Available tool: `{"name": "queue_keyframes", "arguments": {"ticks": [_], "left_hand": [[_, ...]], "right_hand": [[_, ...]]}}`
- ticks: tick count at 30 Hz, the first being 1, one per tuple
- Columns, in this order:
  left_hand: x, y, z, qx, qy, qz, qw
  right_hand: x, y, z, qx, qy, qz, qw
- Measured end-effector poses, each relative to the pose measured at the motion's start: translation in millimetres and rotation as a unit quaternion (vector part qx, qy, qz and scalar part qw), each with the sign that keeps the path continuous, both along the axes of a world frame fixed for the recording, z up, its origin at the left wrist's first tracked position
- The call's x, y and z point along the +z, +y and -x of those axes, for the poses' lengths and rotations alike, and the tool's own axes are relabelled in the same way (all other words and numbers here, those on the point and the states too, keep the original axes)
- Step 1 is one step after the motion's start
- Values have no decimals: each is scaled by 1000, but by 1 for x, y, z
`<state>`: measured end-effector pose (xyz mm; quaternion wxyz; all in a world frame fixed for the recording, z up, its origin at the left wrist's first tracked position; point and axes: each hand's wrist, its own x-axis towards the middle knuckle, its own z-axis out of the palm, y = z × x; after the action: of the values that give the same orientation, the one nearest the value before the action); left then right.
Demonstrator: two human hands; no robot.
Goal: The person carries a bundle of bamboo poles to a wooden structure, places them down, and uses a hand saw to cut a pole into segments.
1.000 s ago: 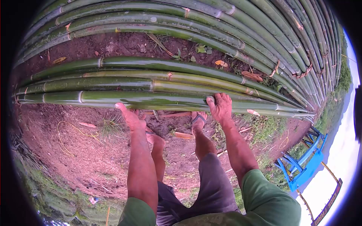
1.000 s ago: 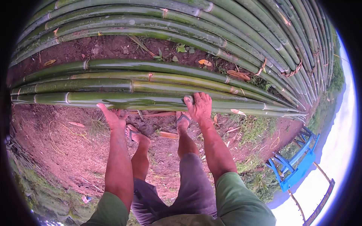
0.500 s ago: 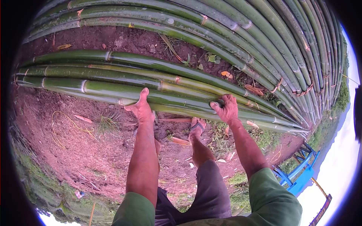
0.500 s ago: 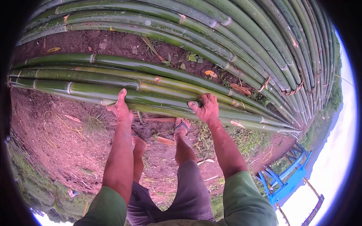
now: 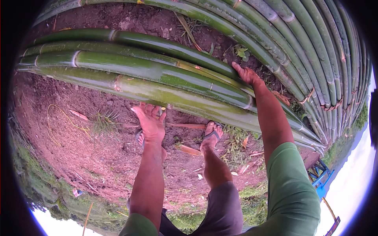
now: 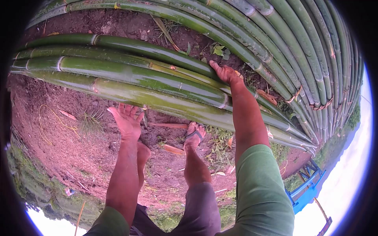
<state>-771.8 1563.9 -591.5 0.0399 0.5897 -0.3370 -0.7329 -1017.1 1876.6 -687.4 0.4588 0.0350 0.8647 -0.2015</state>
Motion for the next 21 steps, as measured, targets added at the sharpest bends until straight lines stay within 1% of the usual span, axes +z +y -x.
{"name": "queue_keyframes", "arguments": {"ticks": [1,2,3,4,5,6,7,9,10,11,12,13,15,16,17,19,20,21], "left_hand": [[-6,-8,10,20,13,-24,999],[-7,-13,15,39,27,-48,998],[-3,-15,21,68,45,-61,995],[1,-17,23,95,59,-75,991],[6,-21,24,121,70,-90,986],[1,-30,15,138,87,-129,978],[-3,-34,3,124,108,-117,979],[-11,-42,-9,98,160,-90,978],[-15,-46,-14,133,130,-115,976],[-19,-48,-16,148,121,-122,974],[-22,-48,-16,160,112,-120,973],[-26,-47,-16,170,101,-123,973],[-33,-44,-11,188,95,-117,971],[-37,-44,-12,194,88,-114,970],[-41,-43,-11,197,82,-109,971],[-47,-41,-5,203,78,-98,971],[-50,-40,-4,207,74,-95,971],[-53,-39,-3,212,70,-92,970]], "right_hand": [[-2,3,-1,16,20,-22,999],[8,0,-7,31,42,-45,998],[22,-4,-9,47,67,-66,994],[37,-6,-13,80,46,-123,988],[62,-12,-22,87,54,-128,987],[74,-10,-41,70,102,-88,988],[88,-5,-63,51,148,-51,986],[144,-11,-87,33,130,-68,989],[152,-4,-106,36,161,-43,985],[157,1,-118,41,194,-19,980],[164,1,-124,21,190,4,982],[168,-1,-131,30,186,-12,982],[167,-1,-149,1,220,-11,975],[167,0,-148,8,199,-22,980],[156,12,-136,-51,118,4,992],[105,44,-85,-166,-41,63,983],[78,41,-80,-91,16,11,996],[60,38,-76,-15,74,-42,996]]}}
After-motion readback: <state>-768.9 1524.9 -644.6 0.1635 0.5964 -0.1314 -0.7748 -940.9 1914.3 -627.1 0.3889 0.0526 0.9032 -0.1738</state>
